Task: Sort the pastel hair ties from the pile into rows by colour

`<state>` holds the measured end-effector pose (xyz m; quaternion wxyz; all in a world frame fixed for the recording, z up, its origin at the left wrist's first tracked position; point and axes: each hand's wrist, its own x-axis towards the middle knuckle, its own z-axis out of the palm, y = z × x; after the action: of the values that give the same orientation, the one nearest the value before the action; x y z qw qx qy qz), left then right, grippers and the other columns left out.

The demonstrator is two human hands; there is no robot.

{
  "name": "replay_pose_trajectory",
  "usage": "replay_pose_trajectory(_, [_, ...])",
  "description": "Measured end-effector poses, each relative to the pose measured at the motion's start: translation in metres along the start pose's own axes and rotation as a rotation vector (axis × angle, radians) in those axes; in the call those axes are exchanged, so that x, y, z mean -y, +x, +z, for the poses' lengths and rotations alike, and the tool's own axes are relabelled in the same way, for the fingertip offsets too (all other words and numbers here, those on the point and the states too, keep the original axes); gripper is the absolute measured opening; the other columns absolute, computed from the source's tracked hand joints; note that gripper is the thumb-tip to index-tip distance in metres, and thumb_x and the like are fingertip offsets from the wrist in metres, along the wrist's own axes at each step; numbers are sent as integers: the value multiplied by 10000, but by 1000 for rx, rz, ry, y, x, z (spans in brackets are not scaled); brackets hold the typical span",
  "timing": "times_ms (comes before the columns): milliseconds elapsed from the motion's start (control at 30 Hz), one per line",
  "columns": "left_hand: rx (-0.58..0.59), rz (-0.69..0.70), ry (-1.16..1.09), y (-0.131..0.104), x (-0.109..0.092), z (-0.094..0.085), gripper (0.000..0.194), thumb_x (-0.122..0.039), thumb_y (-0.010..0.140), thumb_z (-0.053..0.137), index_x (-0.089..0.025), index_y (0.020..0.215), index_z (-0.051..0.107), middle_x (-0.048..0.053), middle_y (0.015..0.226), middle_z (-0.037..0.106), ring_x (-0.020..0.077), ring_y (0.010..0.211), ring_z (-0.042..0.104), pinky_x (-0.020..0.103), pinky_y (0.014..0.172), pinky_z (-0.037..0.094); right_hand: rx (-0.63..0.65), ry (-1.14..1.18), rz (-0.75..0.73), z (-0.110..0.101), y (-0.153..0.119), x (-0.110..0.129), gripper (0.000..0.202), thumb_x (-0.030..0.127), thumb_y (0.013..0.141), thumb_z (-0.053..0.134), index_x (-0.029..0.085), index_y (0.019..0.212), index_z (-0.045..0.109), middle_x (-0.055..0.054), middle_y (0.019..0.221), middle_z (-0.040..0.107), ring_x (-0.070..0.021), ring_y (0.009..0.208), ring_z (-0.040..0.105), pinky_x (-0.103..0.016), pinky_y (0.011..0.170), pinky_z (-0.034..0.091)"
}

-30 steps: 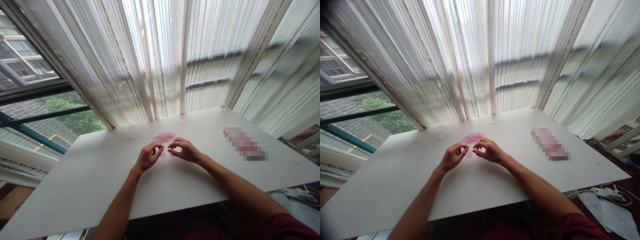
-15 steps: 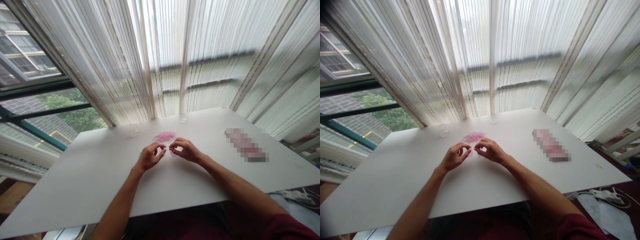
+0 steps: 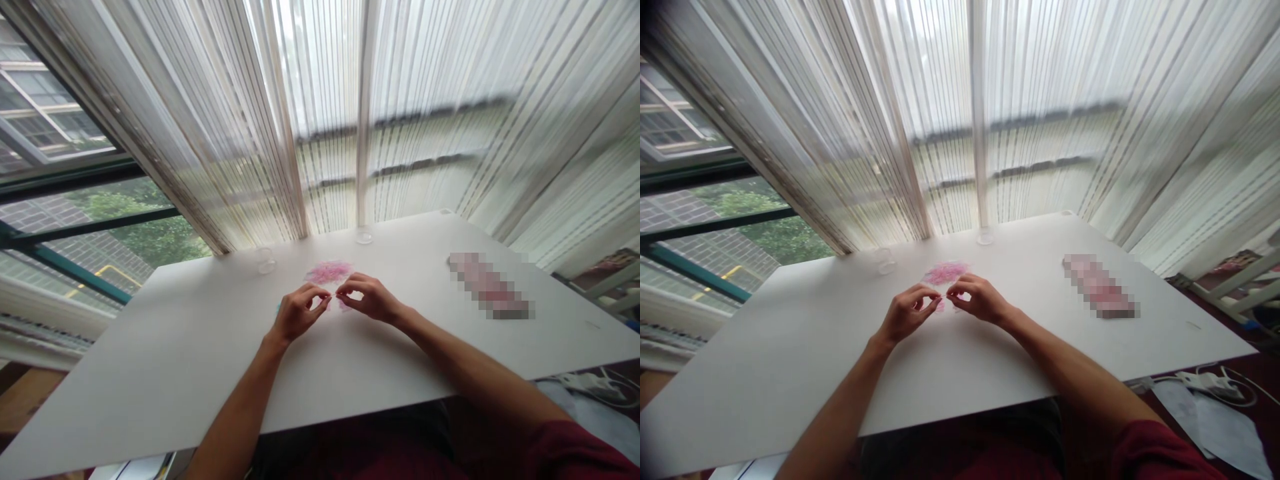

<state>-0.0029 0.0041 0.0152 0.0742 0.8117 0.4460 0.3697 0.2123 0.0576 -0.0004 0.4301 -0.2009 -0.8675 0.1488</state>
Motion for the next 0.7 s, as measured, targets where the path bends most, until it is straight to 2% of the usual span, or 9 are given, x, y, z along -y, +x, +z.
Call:
replay_pose_trajectory(233, [-9, 16, -2, 0, -1, 3, 108, -270, 885, 602, -205, 900, 687, 16, 854, 675, 72, 556, 487, 193, 553, 425, 27, 30, 19, -1, 2, 6, 140, 259, 842, 670, 173, 952, 675, -60, 838, 642, -153, 750, 612, -282, 705, 526])
replay_pose_trajectory(400, [-4, 25, 3, 0, -2, 3, 113, -274, 884, 604, -197, 892, 686, 21, 851, 677, 71, 554, 483, 195, 552, 421, 43, 38, 16, 0, 2, 5, 96, 233, 890, 604, 178, 877, 681, -44, 784, 637, -140, 721, 590, -267, 680, 509])
replay_pose_trajectory(567, [4, 5, 24, 0, -1, 3, 140, -298, 885, 602, -195, 930, 685, 23, 847, 672, 72, 541, 459, 200, 541, 417, 39, 34, 13, 1, 2, 4, 87, 225, 886, 606, 181, 859, 676, -43, 776, 631, -138, 706, 582, -261, 662, 499])
replay_pose_trajectory(700, [-2, -2, 14, -1, -1, 4, 138, -294, 888, 595, -197, 885, 694, 20, 819, 672, 74, 540, 459, 201, 537, 414, 37, 39, 11, 0, 2, 5, 80, 217, 882, 609, 181, 853, 675, -43, 772, 631, -138, 701, 583, -261, 663, 500])
